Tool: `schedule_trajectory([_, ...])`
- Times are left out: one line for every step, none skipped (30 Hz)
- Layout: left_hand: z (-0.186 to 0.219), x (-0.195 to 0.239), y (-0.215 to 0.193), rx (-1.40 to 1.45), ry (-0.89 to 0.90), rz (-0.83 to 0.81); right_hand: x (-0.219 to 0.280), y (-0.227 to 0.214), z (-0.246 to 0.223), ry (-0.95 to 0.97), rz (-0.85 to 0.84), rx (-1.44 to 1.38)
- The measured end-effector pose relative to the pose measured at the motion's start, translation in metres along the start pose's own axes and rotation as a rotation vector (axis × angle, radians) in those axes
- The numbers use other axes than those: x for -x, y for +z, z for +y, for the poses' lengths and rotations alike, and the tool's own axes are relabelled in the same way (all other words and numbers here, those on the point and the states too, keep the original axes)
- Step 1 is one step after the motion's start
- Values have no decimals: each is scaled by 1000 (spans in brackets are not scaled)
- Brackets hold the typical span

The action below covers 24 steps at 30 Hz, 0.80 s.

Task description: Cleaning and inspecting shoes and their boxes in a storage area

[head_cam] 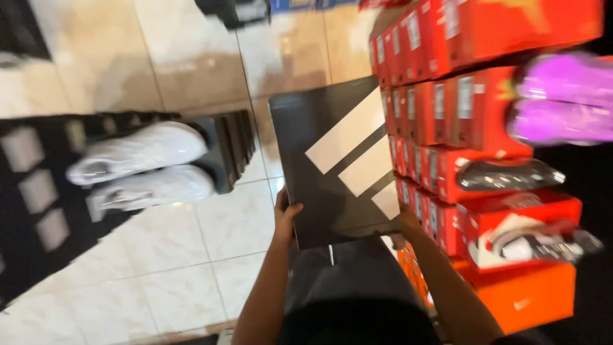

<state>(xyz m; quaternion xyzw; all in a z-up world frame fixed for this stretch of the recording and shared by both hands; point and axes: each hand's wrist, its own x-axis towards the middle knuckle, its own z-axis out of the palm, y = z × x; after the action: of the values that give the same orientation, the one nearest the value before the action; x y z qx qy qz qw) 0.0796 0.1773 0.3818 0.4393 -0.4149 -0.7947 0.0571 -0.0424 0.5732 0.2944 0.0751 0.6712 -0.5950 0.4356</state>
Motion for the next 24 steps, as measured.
schedule_trajectory([22, 23, 0, 1, -18, -3, 23, 11, -14, -43, 33, 90])
schedule_trajectory([42, 45, 0, 1, -35, -7, 44, 22, -25, -84, 69, 181])
schedule_trajectory([64, 62, 0, -11, -25, -28, 73, 42, -78, -101, 84, 168])
schedule_trajectory([84, 77, 0, -2, -34, -24, 101, 62, -130, -70, 51, 182])
schedule_trajectory([103, 88, -1, 10, -42, -17, 124, 80, -180, -40, 14, 197])
schedule_trajectory([120, 89, -7, 0, -29, -34, 139, 80, -187, -58, 25, 187])
schedule_trajectory([128, 93, -10, -36, -18, -32, 156, 74, -192, 108, -49, 15])
schedule_trajectory([136, 94, -15, -72, -7, -29, 170, 68, -196, 271, -125, -158])
schedule_trajectory([151, 97, -10, -68, 18, -23, 162, 73, -207, 253, -142, -150])
schedule_trajectory([166, 96, -5, -42, 12, -13, 151, 78, -219, 174, -248, -59])
schedule_trajectory([178, 99, -2, -13, 0, 7, 141, 82, -229, 104, -358, 34])
schedule_trajectory([185, 92, 1, -7, 18, 22, 149, 103, -278, 96, -379, 43])
schedule_trajectory([190, 82, 6, 25, 6, 32, 159, 122, -325, 173, -387, 20])
schedule_trajectory([195, 70, 13, 58, -5, 42, 168, 139, -372, 250, -393, -3])
schedule_trajectory([207, 60, 20, 65, 6, 50, 152, 135, -382, 247, -405, 7])
schedule_trajectory([219, 50, 27, 61, 39, 38, 136, 131, -392, 218, -445, 192])
schedule_trajectory([233, 38, 34, 55, 75, 29, 118, 127, -404, 185, -486, 378])
schedule_trajectory([239, 21, 38, 62, 88, 40, 94, 120, -414, 178, -499, 388])
schedule_trajectory([242, 9, 40, 25, 105, 62, 75, 113, -421, 102, -631, 227])
schedule_trajectory([246, -4, 42, -12, 121, 85, 55, 106, -430, 27, -756, 60])
schedule_trajectory([255, -11, 48, -4, 123, 101, 48, 112, -463, 35, -771, 67])
schedule_trajectory([265, -19, 54, 8, 130, 109, 41, 120, -496, 97, -911, -129])
schedule_trajectory([278, -30, 57, 16, 140, 115, 31, 130, -529, 160, -1044, -331])
schedule_trajectory([293, -42, 59, 20, 145, 129, 9, 143, -547, 167, -1057, -327])
